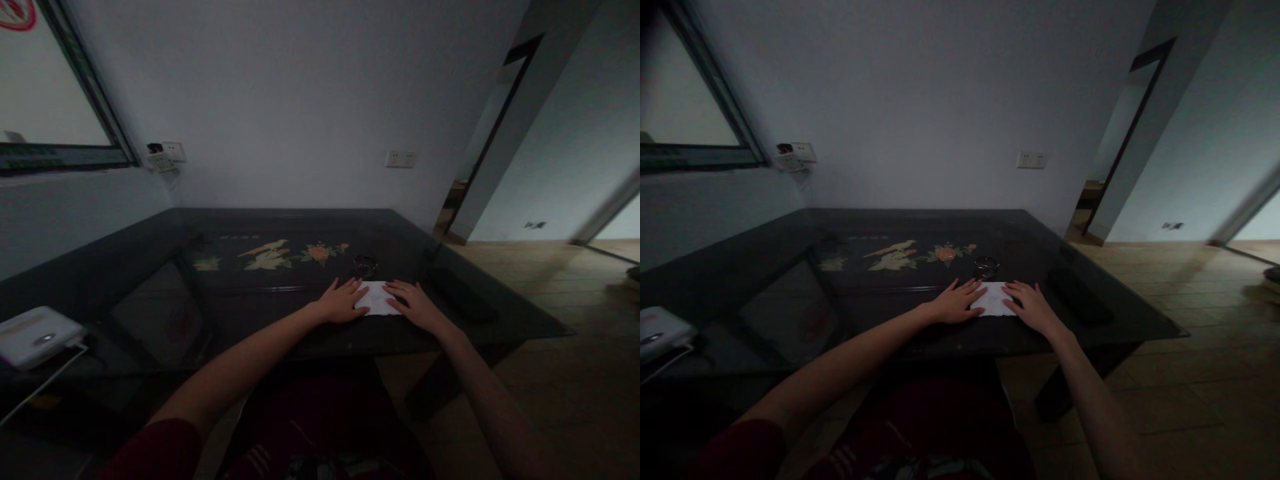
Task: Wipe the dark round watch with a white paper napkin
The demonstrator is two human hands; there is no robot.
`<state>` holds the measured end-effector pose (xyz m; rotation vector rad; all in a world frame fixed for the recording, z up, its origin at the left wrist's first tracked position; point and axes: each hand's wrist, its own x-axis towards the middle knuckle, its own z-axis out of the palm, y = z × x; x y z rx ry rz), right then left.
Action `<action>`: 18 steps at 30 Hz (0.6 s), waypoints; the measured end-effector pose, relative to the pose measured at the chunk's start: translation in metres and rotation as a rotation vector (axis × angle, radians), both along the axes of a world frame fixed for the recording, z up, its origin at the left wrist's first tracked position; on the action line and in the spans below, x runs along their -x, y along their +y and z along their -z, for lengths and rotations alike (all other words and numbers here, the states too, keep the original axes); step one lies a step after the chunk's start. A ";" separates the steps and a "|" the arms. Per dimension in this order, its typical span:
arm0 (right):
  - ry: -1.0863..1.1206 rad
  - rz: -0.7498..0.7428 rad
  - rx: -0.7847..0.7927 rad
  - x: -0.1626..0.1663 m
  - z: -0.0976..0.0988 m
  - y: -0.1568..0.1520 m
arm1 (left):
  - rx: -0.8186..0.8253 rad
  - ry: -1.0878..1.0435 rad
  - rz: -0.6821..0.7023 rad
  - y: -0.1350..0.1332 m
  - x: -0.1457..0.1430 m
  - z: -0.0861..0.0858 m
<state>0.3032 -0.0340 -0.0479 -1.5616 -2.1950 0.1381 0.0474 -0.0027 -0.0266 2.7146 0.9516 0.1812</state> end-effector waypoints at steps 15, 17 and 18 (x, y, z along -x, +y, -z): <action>0.202 0.071 -0.147 0.011 -0.017 -0.012 | 0.036 -0.130 -0.033 -0.008 0.005 -0.014; 0.318 0.122 -0.303 0.029 -0.033 -0.019 | 0.054 -0.291 -0.083 -0.002 0.010 -0.023; 0.390 0.112 -0.352 0.042 -0.041 -0.021 | 0.078 -0.405 -0.119 0.002 0.013 -0.028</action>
